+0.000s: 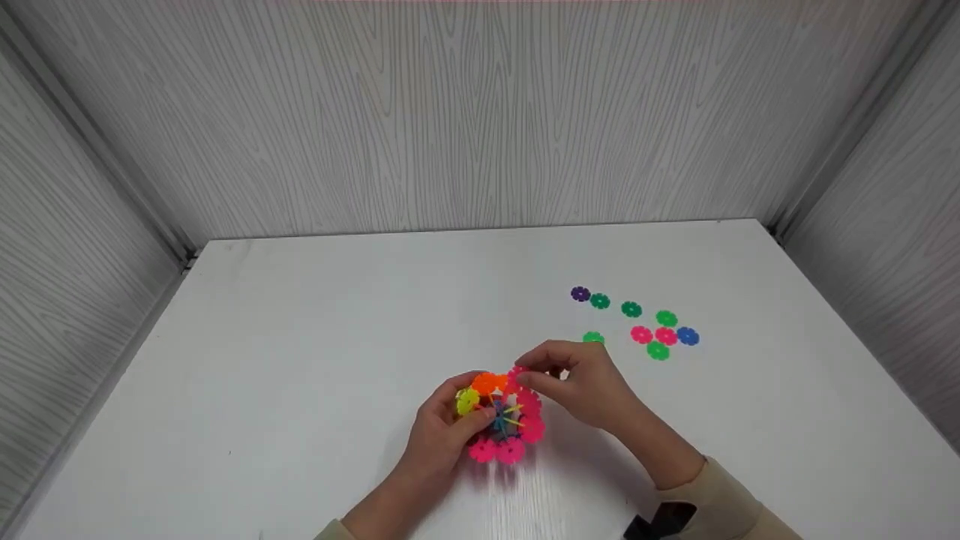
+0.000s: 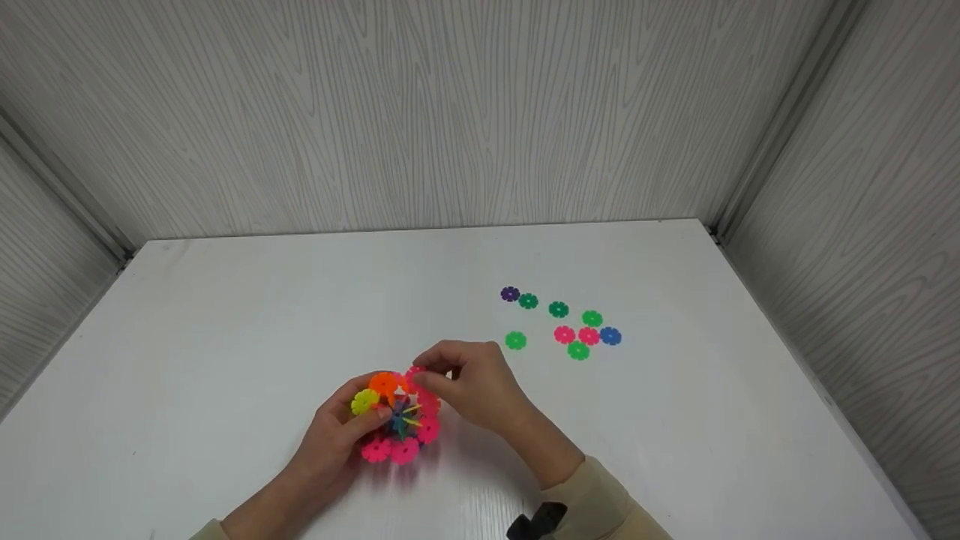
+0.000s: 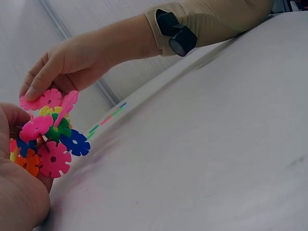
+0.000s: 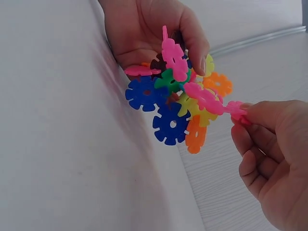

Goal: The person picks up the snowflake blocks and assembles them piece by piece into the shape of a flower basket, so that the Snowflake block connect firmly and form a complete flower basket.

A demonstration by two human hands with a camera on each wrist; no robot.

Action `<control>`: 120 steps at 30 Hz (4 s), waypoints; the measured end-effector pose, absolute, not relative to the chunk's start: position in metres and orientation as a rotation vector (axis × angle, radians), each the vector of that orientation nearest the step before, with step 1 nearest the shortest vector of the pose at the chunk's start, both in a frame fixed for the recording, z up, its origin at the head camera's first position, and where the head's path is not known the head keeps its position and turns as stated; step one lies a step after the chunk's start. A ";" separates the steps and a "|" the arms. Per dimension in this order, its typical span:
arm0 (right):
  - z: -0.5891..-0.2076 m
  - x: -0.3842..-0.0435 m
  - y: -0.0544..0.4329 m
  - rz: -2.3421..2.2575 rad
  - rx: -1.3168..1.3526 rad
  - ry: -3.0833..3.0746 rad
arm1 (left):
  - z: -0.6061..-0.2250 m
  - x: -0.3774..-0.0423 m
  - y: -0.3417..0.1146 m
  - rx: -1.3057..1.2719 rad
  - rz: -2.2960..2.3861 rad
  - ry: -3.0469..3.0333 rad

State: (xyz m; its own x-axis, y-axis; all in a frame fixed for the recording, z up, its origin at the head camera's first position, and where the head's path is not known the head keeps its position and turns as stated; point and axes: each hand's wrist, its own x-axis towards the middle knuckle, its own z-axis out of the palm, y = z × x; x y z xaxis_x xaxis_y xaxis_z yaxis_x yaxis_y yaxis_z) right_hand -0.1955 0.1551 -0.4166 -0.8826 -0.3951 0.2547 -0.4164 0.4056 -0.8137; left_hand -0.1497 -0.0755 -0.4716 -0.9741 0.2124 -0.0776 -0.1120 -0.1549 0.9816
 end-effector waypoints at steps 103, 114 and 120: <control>-0.442 -0.256 0.045 2.226 0.526 -2.724 | -0.448 -0.222 -0.228 0.221 1.778 2.297; -0.437 -0.256 0.064 2.170 0.560 -2.751 | -0.440 -0.220 -0.239 0.270 1.790 2.328; -0.424 -0.260 0.122 1.960 0.619 -2.734 | -0.416 -0.220 -0.240 0.325 1.710 2.564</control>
